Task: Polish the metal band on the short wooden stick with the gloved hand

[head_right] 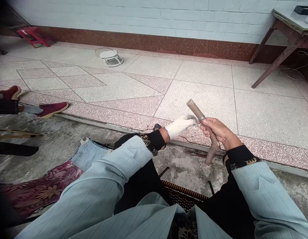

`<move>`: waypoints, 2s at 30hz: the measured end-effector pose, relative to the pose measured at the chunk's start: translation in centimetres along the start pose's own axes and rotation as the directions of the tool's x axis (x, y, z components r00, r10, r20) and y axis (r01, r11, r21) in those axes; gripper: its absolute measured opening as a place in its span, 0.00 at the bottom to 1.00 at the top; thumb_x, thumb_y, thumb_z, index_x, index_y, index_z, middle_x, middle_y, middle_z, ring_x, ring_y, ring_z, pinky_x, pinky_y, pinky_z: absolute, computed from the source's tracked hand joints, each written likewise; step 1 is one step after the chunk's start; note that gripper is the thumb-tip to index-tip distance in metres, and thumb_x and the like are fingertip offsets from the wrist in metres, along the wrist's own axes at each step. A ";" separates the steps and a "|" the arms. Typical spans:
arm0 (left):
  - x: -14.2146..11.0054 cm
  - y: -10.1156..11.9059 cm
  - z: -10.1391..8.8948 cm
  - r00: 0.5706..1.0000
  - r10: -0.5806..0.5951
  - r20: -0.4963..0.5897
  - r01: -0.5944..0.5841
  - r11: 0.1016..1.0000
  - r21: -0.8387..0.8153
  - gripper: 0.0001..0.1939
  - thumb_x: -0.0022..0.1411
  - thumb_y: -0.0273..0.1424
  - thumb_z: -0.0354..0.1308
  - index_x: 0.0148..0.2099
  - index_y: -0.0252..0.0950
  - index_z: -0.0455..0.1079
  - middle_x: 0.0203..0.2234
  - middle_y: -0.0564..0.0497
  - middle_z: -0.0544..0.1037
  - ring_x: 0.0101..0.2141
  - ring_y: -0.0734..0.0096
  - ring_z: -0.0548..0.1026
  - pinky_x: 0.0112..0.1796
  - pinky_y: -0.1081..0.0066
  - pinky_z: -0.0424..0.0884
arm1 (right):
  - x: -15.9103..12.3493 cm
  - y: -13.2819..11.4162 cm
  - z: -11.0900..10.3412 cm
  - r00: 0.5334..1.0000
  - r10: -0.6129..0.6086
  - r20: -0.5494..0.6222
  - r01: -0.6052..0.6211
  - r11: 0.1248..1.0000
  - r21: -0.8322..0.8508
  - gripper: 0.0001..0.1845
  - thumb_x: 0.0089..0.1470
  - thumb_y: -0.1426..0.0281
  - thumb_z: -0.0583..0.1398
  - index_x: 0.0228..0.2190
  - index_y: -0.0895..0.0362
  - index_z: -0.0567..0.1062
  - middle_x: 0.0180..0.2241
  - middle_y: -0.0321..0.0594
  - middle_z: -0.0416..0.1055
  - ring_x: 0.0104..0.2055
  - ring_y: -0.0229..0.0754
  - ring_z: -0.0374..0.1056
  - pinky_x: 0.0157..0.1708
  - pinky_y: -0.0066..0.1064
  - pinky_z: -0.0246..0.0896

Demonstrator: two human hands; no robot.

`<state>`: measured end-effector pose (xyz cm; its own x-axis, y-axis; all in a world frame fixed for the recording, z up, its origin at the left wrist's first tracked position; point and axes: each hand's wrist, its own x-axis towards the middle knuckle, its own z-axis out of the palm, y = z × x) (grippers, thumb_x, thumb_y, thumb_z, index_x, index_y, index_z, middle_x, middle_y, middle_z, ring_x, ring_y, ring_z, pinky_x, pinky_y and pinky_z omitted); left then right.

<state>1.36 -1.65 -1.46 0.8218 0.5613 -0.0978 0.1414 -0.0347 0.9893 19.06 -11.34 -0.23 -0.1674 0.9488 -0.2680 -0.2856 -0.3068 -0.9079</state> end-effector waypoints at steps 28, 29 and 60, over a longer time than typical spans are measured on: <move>-0.6 1.8 -2.9 0.992 0.069 0.107 -0.121 0.778 0.617 0.07 0.57 0.31 0.55 0.33 0.36 0.74 0.21 0.50 0.71 0.26 0.69 0.67 0.31 0.71 0.59 | -0.7 -0.1 0.8 0.943 0.200 0.265 0.118 0.546 -0.830 0.10 0.53 0.61 0.61 0.32 0.56 0.76 0.23 0.32 0.64 0.23 0.33 0.55 0.23 0.28 0.47; -0.6 1.8 -3.0 0.990 0.069 0.122 -0.129 0.794 0.594 0.08 0.58 0.31 0.54 0.34 0.35 0.73 0.21 0.51 0.71 0.26 0.70 0.67 0.31 0.71 0.60 | -0.8 -0.7 1.0 0.970 0.116 0.212 0.100 0.608 -0.788 0.11 0.54 0.61 0.60 0.33 0.56 0.75 0.22 0.32 0.64 0.22 0.33 0.55 0.23 0.28 0.49; -0.4 -1.4 -3.4 1.000 0.016 -0.018 -0.003 0.837 0.547 0.09 0.49 0.39 0.64 0.30 0.40 0.72 0.19 0.51 0.69 0.25 0.66 0.69 0.29 0.67 0.64 | -0.3 -0.9 -1.2 0.976 -0.087 -0.201 0.009 0.933 -0.360 0.14 0.53 0.57 0.61 0.29 0.56 0.69 0.21 0.32 0.63 0.18 0.32 0.55 0.18 0.28 0.50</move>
<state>-1.04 1.04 -2.48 0.8138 0.5757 -0.0798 0.4176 -0.4836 0.7692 20.54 -11.23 0.30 0.0515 0.9676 -0.2472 0.0719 -0.2505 -0.9654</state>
